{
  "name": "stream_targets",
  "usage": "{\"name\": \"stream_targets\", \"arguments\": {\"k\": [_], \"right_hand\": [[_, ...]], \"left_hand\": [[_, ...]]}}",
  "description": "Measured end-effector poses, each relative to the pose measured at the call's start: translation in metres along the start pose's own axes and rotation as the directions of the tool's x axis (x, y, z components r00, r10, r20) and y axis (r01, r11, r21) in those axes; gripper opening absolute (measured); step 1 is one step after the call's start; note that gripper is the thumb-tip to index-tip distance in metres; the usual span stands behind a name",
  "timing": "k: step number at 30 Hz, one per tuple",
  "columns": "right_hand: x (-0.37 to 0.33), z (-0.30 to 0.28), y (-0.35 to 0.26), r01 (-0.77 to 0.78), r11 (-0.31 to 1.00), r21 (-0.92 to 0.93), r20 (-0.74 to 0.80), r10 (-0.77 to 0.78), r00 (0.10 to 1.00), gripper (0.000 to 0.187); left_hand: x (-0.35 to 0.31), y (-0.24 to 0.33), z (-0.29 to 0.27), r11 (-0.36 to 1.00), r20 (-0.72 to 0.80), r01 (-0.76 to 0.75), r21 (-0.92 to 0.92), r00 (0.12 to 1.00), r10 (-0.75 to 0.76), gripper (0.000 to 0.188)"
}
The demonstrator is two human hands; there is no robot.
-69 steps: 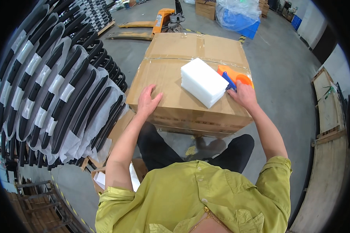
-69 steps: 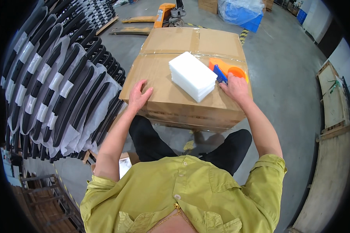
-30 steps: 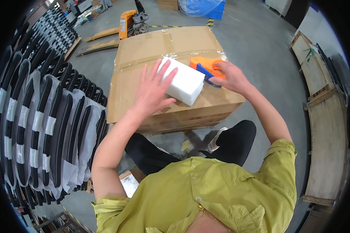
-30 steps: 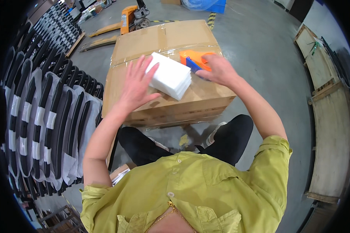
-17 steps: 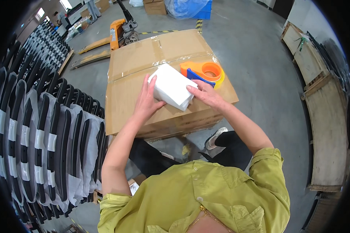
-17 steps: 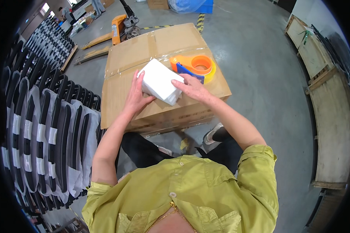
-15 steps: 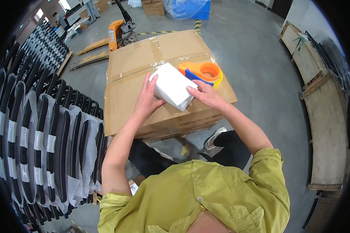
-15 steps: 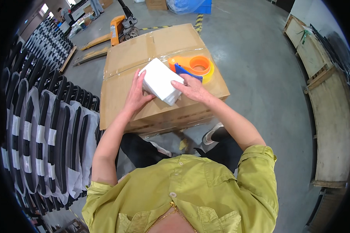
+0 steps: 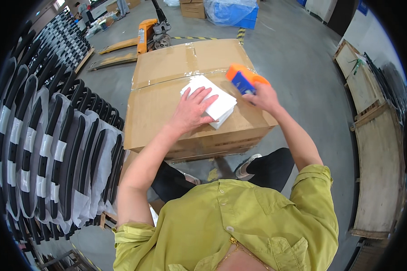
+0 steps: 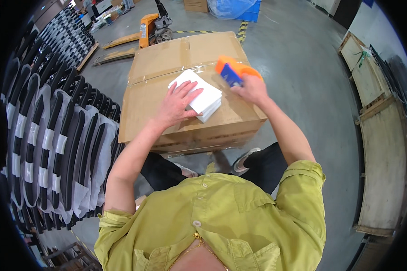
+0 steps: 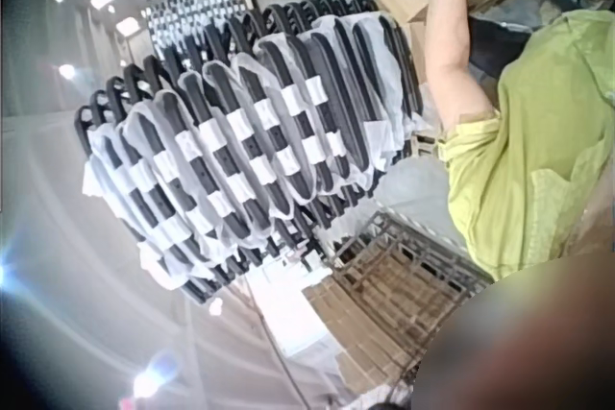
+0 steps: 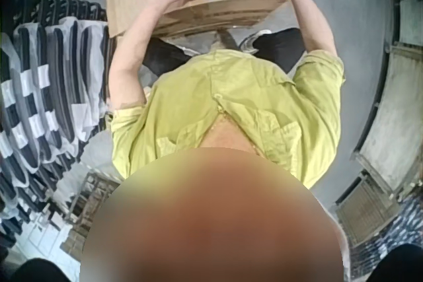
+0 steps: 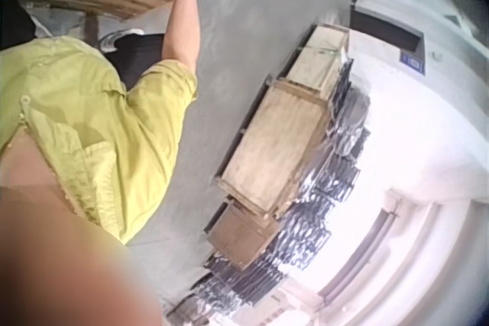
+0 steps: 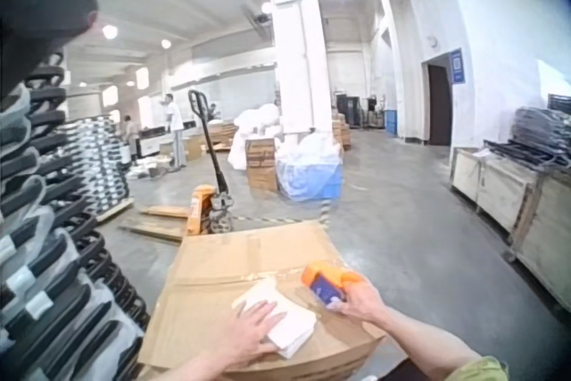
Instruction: Taping white foam padding pieces onto a large cardboard box in a warehouse setting.
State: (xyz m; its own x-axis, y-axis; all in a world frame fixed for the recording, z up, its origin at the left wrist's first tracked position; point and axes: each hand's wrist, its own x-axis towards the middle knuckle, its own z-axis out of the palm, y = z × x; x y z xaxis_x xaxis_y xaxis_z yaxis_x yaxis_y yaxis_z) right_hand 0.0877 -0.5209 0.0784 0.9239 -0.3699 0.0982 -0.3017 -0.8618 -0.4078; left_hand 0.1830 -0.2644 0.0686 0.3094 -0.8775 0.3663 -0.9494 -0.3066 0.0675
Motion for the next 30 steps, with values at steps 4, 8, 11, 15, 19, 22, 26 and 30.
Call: {"name": "stream_targets", "arguments": {"k": [4, 8, 11, 15, 19, 22, 26, 30], "right_hand": [[-0.043, -0.064, 0.017, -0.016, 0.673, 0.740, 0.021, 0.001, 1.000, 0.048], [-0.102, -0.092, 0.019, 0.031, 0.454, 0.890, 0.040, -0.146, 0.988, 0.048], [-0.128, -0.091, 0.015, 0.000, 0.478, 0.878, 0.116, -0.214, 0.970, 0.050], [-0.136, -0.088, 0.009, 0.043, 0.568, 0.822, 0.147, -0.285, 0.947, 0.046], [-0.133, -0.084, 0.007, 0.137, 0.586, 0.799, 0.124, -0.383, 0.915, 0.045], [-0.128, -0.080, 0.007, 0.227, 0.615, 0.755, 0.109, -0.460, 0.881, 0.046], [-0.126, -0.075, 0.006, 0.117, 0.553, 0.825, 0.170, -0.440, 0.882, 0.047], [-0.129, -0.076, 0.000, 0.015, 0.518, 0.855, 0.241, -0.424, 0.873, 0.047]], "left_hand": [[0.001, 0.013, -0.010, 0.995, -0.125, 0.026, -0.099, 0.991, -0.038, 0.072], [0.025, 0.039, -0.040, 0.627, -0.114, 0.141, -0.766, 0.931, -0.348, 0.050], [0.045, 0.063, -0.061, -0.034, 0.101, 0.095, -0.995, 0.937, -0.335, 0.035], [0.056, 0.078, -0.076, -0.277, 0.305, 0.274, -0.921, 0.949, -0.075, 0.035], [0.049, 0.077, -0.079, -0.257, 0.411, 0.375, -0.891, 0.906, -0.102, 0.028], [0.041, 0.075, -0.081, -0.344, 0.427, 0.364, -0.866, 0.895, -0.130, 0.022], [0.033, 0.072, -0.087, -0.399, 0.442, 0.350, -0.847, 0.882, -0.165, 0.021], [0.026, 0.074, -0.087, -0.244, 0.402, 0.352, -0.904, 0.894, -0.199, 0.021]]}}
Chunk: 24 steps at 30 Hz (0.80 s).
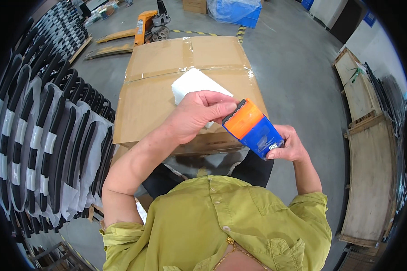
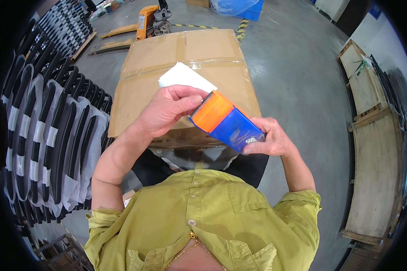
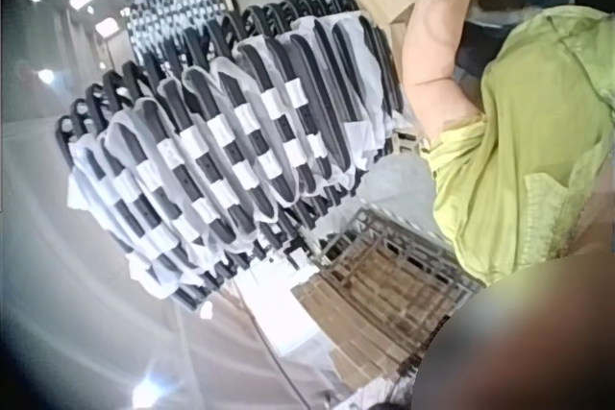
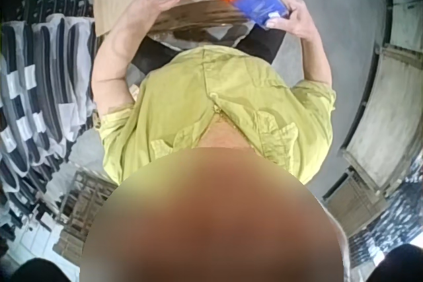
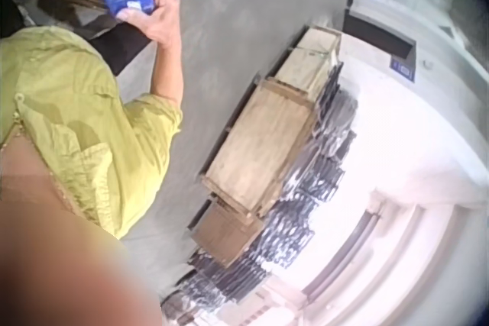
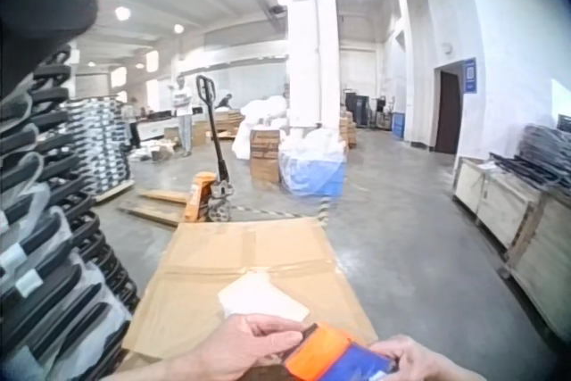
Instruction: Taping white foam padding pieces onto a large cardboard box in a warehouse setting.
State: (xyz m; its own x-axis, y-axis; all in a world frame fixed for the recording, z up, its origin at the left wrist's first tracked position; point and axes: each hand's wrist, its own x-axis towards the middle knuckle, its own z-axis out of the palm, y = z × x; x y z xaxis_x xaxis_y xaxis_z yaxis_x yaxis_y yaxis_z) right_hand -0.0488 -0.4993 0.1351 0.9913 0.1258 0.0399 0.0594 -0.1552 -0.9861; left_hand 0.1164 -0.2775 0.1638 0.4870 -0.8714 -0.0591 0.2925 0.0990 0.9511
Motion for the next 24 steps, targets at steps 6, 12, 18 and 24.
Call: {"name": "stream_targets", "arguments": {"k": [6, 12, 18, 24], "right_hand": [[0.001, 0.025, -0.007, -0.036, 0.967, 0.251, -0.128, 0.070, 0.989, 0.046], [-0.009, 0.019, -0.023, -0.210, 0.977, 0.036, -0.199, 0.213, 0.957, 0.046], [-0.014, 0.015, -0.035, -0.209, 0.971, 0.119, -0.198, 0.229, 0.953, 0.049], [0.009, 0.011, -0.046, -0.269, 0.953, 0.138, -0.228, 0.295, 0.928, 0.052]], "left_hand": [[0.003, -0.011, 0.002, 0.911, -0.284, -0.056, 0.410, 0.941, 0.186, 0.018], [0.026, 0.003, -0.035, 0.861, -0.355, -0.082, 0.502, 0.889, 0.291, 0.022], [0.053, 0.003, -0.086, 0.598, -0.340, -0.031, 0.801, 0.798, 0.497, 0.027], [0.079, -0.017, -0.108, 0.335, -0.216, -0.002, 0.942, 0.759, 0.614, 0.025]]}}
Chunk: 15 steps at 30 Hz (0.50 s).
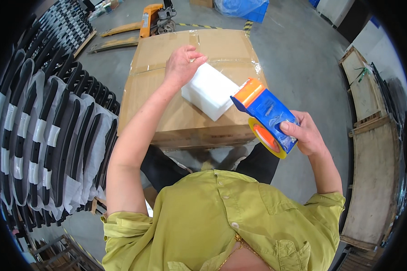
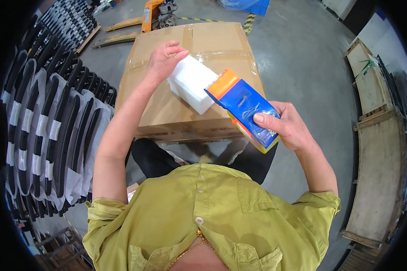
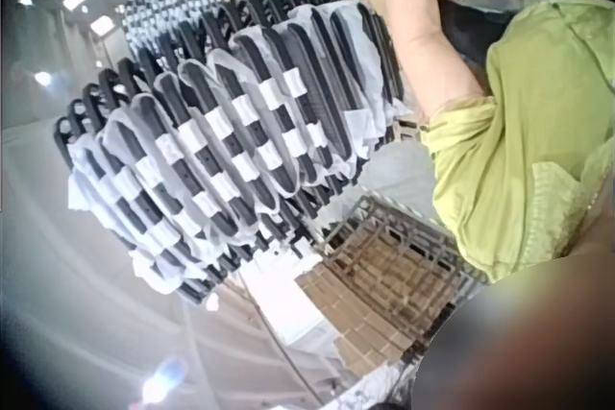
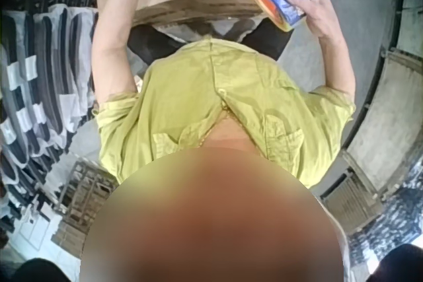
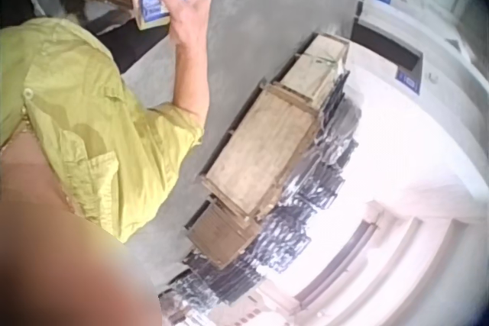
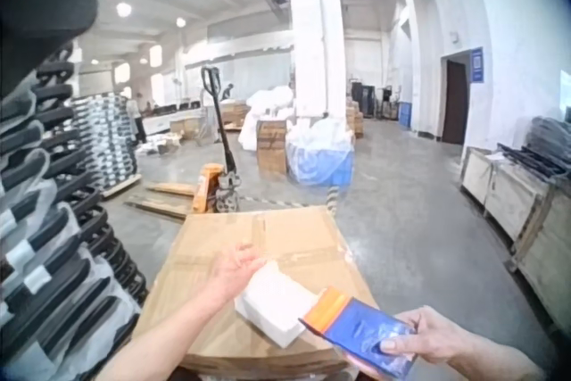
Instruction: Taping white foam padding pieces onto a large cardboard box in a warehouse setting.
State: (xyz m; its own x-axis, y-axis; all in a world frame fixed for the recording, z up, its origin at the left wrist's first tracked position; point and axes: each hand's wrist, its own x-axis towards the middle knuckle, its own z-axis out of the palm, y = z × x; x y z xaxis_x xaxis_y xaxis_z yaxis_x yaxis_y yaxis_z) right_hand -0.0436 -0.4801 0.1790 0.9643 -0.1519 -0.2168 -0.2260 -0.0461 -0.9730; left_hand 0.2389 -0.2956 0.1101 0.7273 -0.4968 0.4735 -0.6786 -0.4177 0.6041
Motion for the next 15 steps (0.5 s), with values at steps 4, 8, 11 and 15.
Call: {"name": "stream_targets", "arguments": {"k": [4, 8, 11, 15], "right_hand": [[0.008, 0.003, -0.004, -0.024, 1.000, -0.001, 0.004, 0.024, 1.000, 0.051], [0.013, 0.003, 0.001, -0.022, 0.999, 0.039, 0.041, 0.020, 0.999, 0.053], [0.022, 0.004, 0.011, -0.142, 0.989, 0.027, 0.064, 0.141, 0.988, 0.053], [0.024, 0.004, 0.022, -0.182, 0.981, 0.064, 0.052, 0.179, 0.983, 0.053]], "left_hand": [[0.000, -0.012, 0.007, 0.997, 0.012, 0.033, 0.070, 0.999, -0.034, 0.023], [-0.010, -0.016, 0.015, 0.990, 0.035, 0.051, 0.132, 0.998, -0.056, 0.033], [-0.021, -0.017, 0.027, 0.908, 0.037, 0.202, 0.367, 0.972, -0.231, 0.055], [-0.024, -0.024, 0.022, 0.936, -0.220, 0.103, 0.336, 0.975, -0.029, 0.057]]}}
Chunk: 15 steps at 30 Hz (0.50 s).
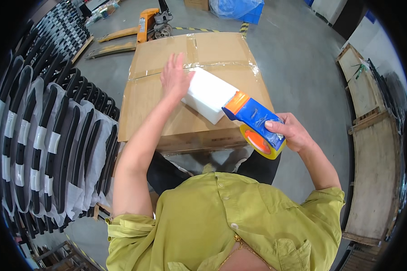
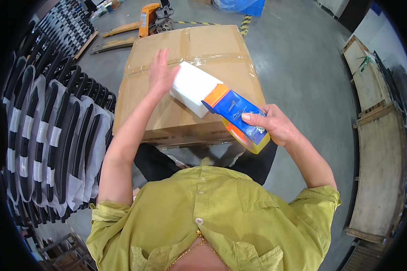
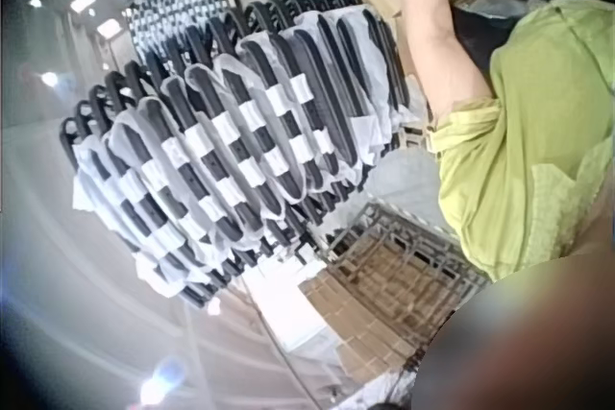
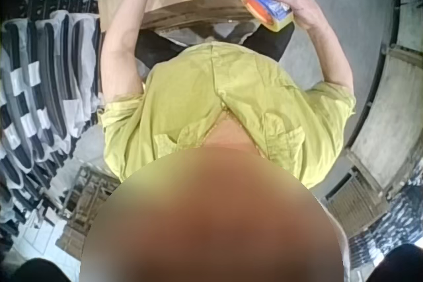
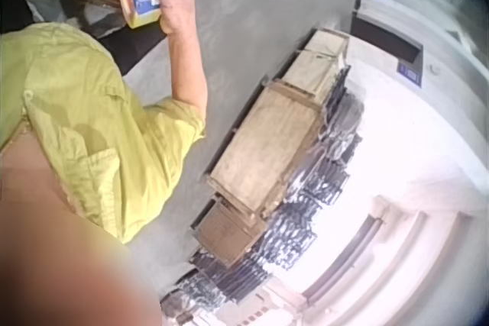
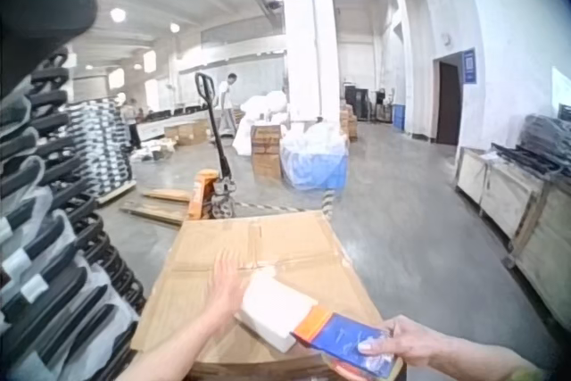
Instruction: Taping white foam padding pieces onto a large cardboard box in a warehouse setting.
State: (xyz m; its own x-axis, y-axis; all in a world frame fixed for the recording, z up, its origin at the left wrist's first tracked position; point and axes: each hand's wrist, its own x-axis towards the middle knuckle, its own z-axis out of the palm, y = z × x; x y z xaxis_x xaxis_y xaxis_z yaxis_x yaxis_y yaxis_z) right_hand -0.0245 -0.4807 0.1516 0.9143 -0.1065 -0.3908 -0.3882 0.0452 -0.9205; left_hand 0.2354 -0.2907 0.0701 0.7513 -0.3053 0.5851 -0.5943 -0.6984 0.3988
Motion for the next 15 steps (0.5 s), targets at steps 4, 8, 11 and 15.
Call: {"name": "stream_targets", "arguments": {"k": [4, 8, 11, 15], "right_hand": [[-0.008, -0.006, 0.005, 0.047, 0.998, 0.043, 0.006, -0.047, 0.999, 0.052], [-0.012, -0.005, 0.011, 0.041, 0.997, 0.061, 0.020, -0.042, 0.999, 0.052], [-0.017, 0.002, 0.017, 0.032, 0.996, 0.087, 0.052, -0.037, 0.998, 0.053], [-0.032, 0.014, 0.028, -0.039, 0.995, 0.088, 0.133, 0.027, 0.991, 0.047]], "left_hand": [[-0.023, -0.007, -0.040, 0.697, 0.090, 0.261, -0.668, 0.958, -0.273, 0.028], [-0.088, 0.013, -0.073, 0.279, 0.801, 0.812, -0.513, 0.570, -0.185, 0.049], [-0.108, 0.036, -0.068, -0.014, 0.917, 0.917, -0.398, 0.398, 0.003, 0.065], [-0.114, 0.059, -0.058, -0.224, 0.905, 0.892, -0.393, 0.419, 0.081, 0.066]]}}
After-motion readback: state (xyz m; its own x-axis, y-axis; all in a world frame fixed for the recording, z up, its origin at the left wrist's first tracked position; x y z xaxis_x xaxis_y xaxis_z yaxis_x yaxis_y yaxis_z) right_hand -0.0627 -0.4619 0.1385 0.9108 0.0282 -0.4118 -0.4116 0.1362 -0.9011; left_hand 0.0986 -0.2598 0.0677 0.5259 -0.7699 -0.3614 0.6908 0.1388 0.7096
